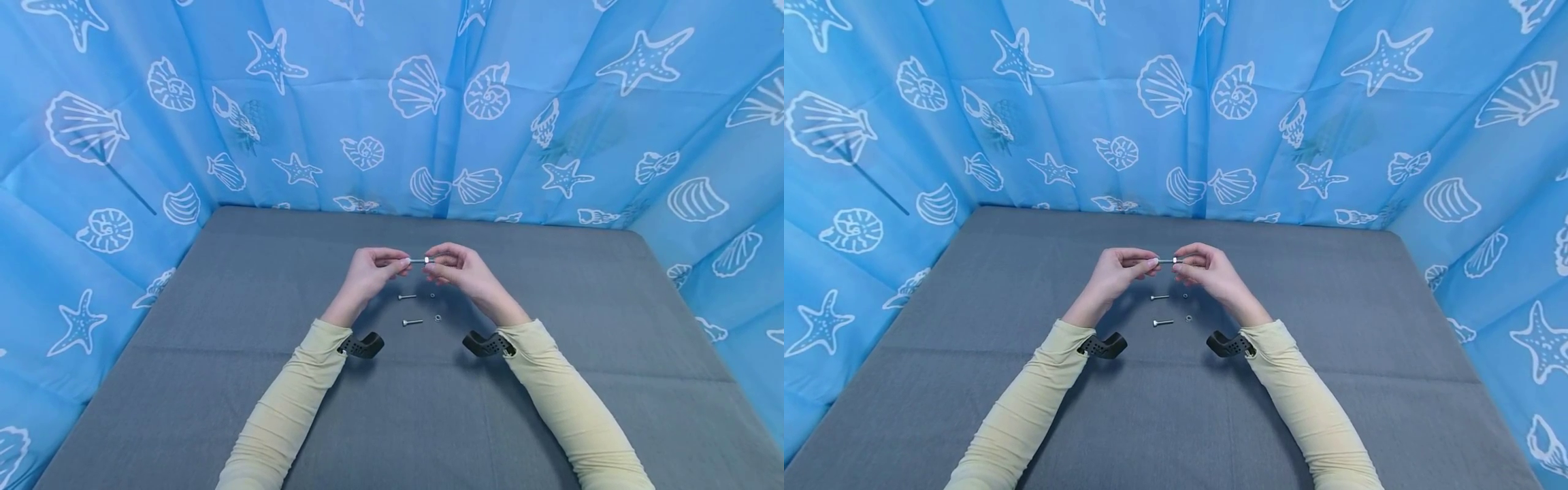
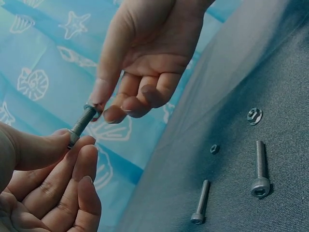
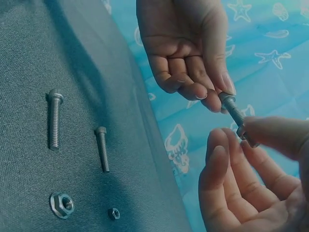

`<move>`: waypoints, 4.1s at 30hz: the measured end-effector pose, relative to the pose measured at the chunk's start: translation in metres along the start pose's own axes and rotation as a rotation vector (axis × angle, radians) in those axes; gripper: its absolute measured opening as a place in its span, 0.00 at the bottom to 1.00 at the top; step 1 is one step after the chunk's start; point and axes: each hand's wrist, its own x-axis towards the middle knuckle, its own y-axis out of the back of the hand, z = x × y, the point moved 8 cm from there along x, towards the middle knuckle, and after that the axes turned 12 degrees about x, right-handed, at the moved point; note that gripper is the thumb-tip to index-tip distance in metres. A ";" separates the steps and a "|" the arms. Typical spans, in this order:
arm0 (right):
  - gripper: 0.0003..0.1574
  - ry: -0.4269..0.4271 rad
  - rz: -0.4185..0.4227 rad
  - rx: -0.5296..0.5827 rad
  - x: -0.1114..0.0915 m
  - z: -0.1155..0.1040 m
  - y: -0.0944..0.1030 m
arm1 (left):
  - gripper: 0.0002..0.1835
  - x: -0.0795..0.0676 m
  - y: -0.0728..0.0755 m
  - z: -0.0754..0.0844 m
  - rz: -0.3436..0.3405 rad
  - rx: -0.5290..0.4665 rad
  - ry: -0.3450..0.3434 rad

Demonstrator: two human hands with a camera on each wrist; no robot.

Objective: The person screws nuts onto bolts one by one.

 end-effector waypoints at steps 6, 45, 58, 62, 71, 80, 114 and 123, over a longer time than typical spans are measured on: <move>0.21 -0.021 0.010 -0.031 0.001 0.002 0.000 | 0.09 0.000 0.000 0.000 0.001 -0.012 -0.003; 0.21 -0.051 0.024 -0.019 0.000 0.002 0.000 | 0.10 -0.001 0.002 0.004 0.000 0.003 -0.002; 0.24 -0.034 0.014 0.013 0.000 0.001 -0.003 | 0.09 -0.001 0.003 0.002 0.002 -0.003 -0.017; 0.22 0.004 -0.007 0.012 0.000 -0.002 -0.004 | 0.08 -0.001 0.004 0.003 0.003 -0.007 -0.015; 0.19 0.055 -0.010 -0.034 0.006 -0.004 -0.006 | 0.09 0.000 0.006 0.000 0.018 -0.004 0.003; 0.22 0.022 0.022 0.015 0.003 -0.004 0.002 | 0.08 0.002 0.000 0.004 0.006 0.017 -0.005; 0.20 -0.036 -0.005 0.008 0.007 -0.004 0.001 | 0.09 0.008 -0.001 0.005 0.024 0.019 0.001; 0.21 -0.015 -0.024 0.016 0.004 -0.007 -0.002 | 0.11 0.007 -0.001 0.005 0.019 0.014 0.006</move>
